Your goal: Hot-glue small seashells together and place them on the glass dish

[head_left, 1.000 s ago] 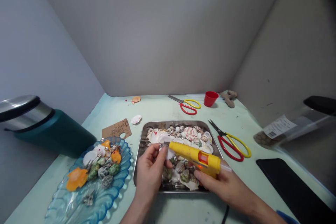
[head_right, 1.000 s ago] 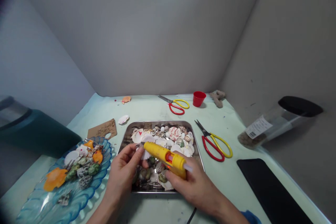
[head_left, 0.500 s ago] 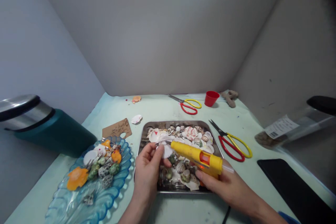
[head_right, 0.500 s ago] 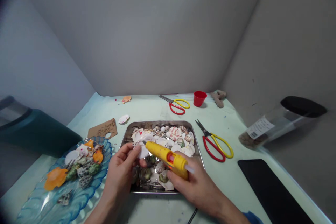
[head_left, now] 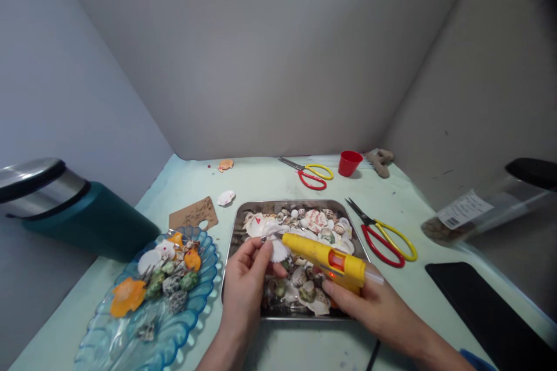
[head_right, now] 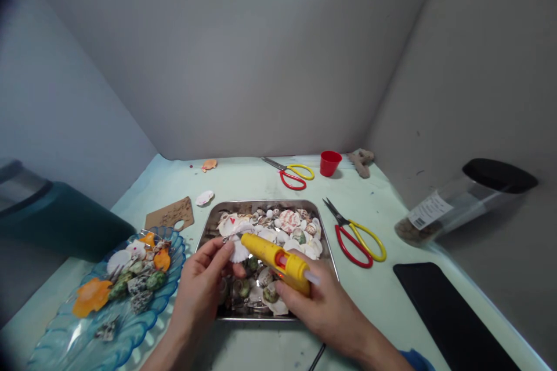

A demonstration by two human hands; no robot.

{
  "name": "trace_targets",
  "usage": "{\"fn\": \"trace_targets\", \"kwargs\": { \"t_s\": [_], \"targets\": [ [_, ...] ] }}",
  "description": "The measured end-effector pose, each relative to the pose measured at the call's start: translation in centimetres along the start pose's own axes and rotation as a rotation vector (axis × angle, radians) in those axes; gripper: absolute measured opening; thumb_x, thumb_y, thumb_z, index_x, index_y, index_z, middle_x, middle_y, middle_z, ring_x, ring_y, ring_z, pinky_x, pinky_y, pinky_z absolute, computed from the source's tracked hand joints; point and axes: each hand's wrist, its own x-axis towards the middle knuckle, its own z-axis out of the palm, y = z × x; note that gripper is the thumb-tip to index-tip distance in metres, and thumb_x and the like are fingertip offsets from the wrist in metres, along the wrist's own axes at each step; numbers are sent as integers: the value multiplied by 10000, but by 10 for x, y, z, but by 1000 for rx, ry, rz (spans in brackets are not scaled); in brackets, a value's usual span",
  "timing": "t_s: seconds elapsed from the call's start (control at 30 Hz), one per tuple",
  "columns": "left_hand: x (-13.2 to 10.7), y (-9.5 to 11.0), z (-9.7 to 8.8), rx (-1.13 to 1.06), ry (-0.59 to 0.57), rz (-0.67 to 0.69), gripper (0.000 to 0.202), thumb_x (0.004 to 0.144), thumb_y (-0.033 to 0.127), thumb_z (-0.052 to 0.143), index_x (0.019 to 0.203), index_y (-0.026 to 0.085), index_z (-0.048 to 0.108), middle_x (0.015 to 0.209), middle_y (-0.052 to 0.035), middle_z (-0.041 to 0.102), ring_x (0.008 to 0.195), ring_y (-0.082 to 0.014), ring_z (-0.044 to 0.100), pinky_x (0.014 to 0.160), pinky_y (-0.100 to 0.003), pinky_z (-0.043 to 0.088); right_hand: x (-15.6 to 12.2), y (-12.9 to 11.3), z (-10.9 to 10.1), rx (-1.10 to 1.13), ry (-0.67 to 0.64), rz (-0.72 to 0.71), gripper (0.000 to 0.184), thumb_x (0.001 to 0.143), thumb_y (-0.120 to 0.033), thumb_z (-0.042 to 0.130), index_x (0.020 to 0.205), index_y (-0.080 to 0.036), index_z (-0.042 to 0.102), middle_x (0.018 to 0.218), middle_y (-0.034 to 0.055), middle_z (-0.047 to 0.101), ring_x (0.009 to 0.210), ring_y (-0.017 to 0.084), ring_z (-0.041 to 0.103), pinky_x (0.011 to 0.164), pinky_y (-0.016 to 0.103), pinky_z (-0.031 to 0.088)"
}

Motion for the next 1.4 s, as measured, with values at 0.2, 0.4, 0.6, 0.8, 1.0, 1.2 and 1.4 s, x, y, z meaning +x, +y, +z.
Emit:
{"fn": "trace_targets", "kwargs": {
  "t_s": [0.2,0.4,0.6,0.8,1.0,1.2,1.4],
  "targets": [
    [0,1,1,7,-41,18,220,753,365,654,748,155,589,458,15,619,433,-85,525,484,-159,394,0,-2,-1,-43,-19,-11,195,850,-360,551,904,-176,592,814,37,600,725,185,576,629,271,514],
    [-1,1,2,18,-27,11,223,742,361,666,740,154,584,447,13,620,417,-79,515,474,-156,388,0,-7,-1,-71,4,-29,214,832,-351,567,937,-170,612,788,42,599,805,218,590,716,305,520],
    [0,0,2,22,-24,8,244,726,382,674,743,155,585,427,8,616,403,-84,508,461,-159,391,0,-7,0,-85,19,-61,195,830,-329,571,916,-165,630,756,40,617,799,219,600,700,295,525],
    [1,-1,2,18,-28,25,254,721,394,677,743,153,601,439,6,619,411,-83,521,472,-157,402,1,-4,0,-67,28,-50,195,843,-343,562,884,-164,631,813,39,642,721,186,591,637,266,509],
    [0,1,0,21,4,-11,255,743,406,652,745,162,576,448,11,622,412,-73,509,462,-144,382,0,-7,-2,-113,29,-71,212,867,-336,523,954,-168,617,816,35,655,671,172,584,587,252,472],
    [-1,0,0,65,41,56,249,727,393,671,775,166,580,473,29,619,440,-82,552,477,-147,395,1,-15,-18,-685,106,-119,237,842,-256,524,1064,-192,574,864,41,681,749,211,619,647,289,425],
    [-3,-1,-1,131,15,83,289,707,428,676,794,169,584,471,23,620,448,-99,555,470,-158,396,5,-20,-15,-1114,109,-114,269,786,-325,638,1005,-170,619,938,94,656,901,261,583,749,343,422]
  ]
}}
